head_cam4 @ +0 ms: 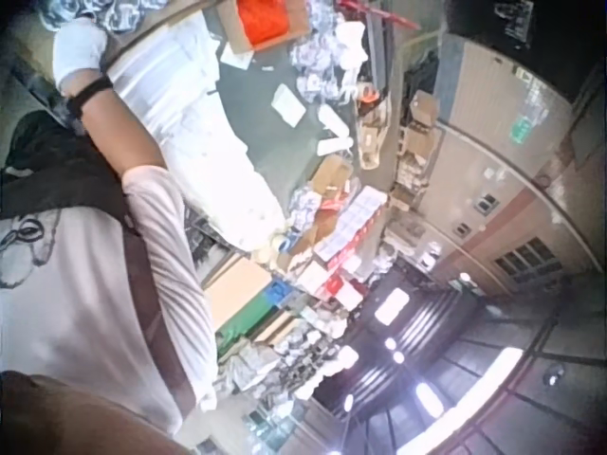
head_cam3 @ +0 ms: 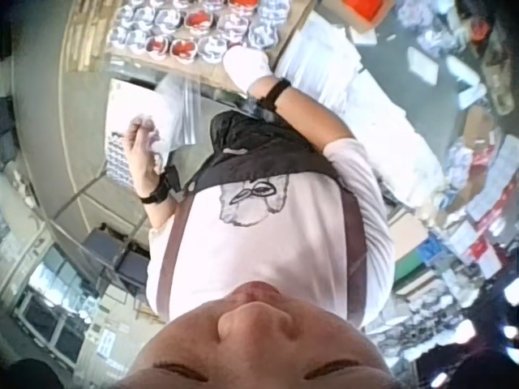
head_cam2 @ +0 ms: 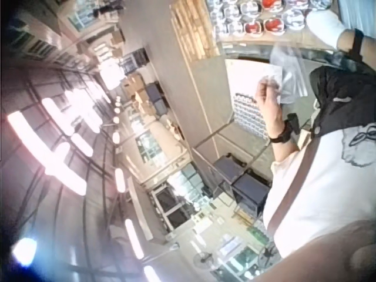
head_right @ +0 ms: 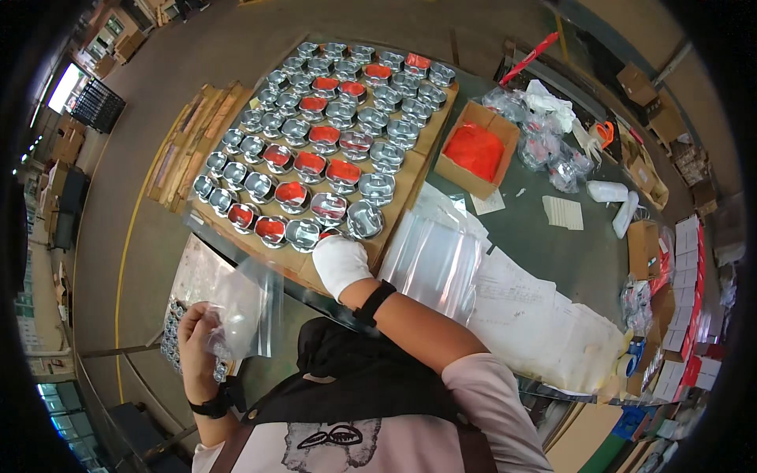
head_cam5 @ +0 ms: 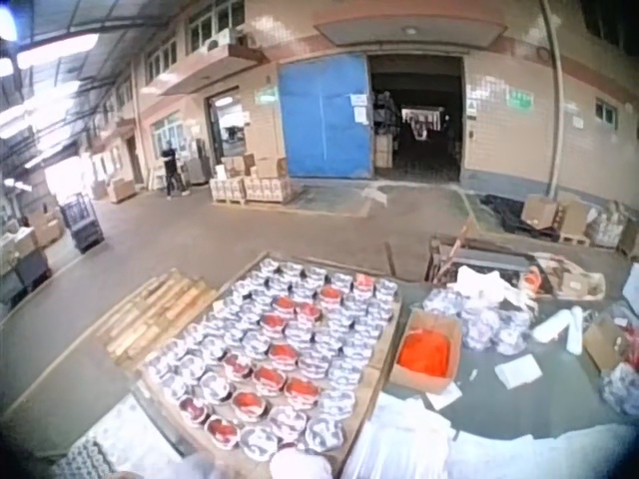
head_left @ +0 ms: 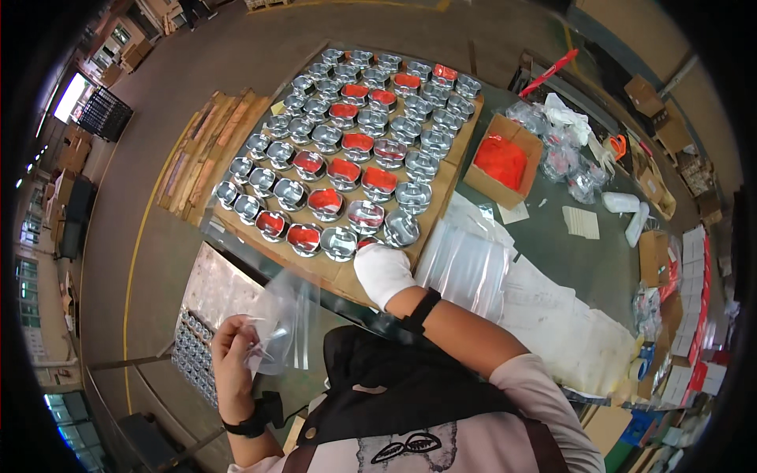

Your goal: The person places red foam inserts into silver metal housings arranged on a table. They then pick up the assembled units and place them into clear plastic bags. The person handles the items one by one, ensuring each unit is individually packaged.

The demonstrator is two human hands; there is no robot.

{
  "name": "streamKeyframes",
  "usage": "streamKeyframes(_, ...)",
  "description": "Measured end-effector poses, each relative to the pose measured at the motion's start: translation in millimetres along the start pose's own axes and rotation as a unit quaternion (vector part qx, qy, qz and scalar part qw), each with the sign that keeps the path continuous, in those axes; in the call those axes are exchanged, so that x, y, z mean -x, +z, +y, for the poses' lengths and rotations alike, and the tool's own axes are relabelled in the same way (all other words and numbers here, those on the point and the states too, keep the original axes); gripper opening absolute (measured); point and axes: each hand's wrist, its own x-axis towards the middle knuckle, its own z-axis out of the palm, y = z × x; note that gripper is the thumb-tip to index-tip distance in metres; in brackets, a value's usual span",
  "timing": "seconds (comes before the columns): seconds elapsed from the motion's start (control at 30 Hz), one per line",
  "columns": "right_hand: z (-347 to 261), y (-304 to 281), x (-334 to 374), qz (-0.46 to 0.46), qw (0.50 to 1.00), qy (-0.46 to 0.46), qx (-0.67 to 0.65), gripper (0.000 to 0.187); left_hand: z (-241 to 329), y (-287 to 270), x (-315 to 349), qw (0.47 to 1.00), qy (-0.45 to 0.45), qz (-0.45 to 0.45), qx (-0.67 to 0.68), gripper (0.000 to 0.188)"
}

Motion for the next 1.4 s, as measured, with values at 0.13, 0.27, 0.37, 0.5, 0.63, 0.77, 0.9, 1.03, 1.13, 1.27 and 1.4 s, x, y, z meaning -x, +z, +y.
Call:
streamKeyframes(0.13,25,-36,39,-0.037,0.990,0.008,-0.136,0.017,-7,44,-22,0.994,0.008,-0.074,-0.080,0.011)
streamKeyframes(0.27,95,-83,153,0.044,0.953,0.097,-0.282,0.033,-6,147,-25,0.921,0.118,-0.283,-0.240,0.018)
streamKeyframes(0.37,121,-117,226,0.151,0.880,0.263,-0.365,0.032,-68,258,-17,0.867,0.278,-0.359,-0.208,0.016)
streamKeyframes(0.5,161,-35,260,0.361,0.797,0.243,-0.420,0.032,-184,393,12,0.845,-0.131,-0.519,-0.004,0.017)
streamKeyframes(0.63,204,77,301,0.259,0.931,0.250,-0.059,0.027,-252,427,23,0.899,-0.206,-0.380,-0.068,0.016)
streamKeyframes(0.77,201,68,302,0.073,0.965,0.240,0.073,0.033,-219,421,46,0.822,0.340,-0.379,-0.255,0.016)
streamKeyframes(0.9,229,71,300,0.063,0.946,0.300,0.102,0.031,-185,437,68,0.773,0.400,-0.419,-0.260,0.017)
streamKeyframes(1.03,233,38,312,0.084,0.971,0.160,0.154,0.029,-173,450,51,0.792,0.358,-0.386,-0.308,0.020)
streamKeyframes(1.13,242,32,328,0.195,0.945,0.254,-0.065,0.032,-182,460,51,0.820,0.310,-0.359,-0.321,0.025)
streamKeyframes(1.27,241,26,325,0.255,0.856,0.323,-0.313,0.038,-212,467,59,0.863,0.226,-0.385,-0.235,0.032)
streamKeyframes(1.4,260,79,326,0.178,0.932,0.315,-0.030,0.039,-207,466,57,0.870,0.226,-0.395,-0.189,0.033)
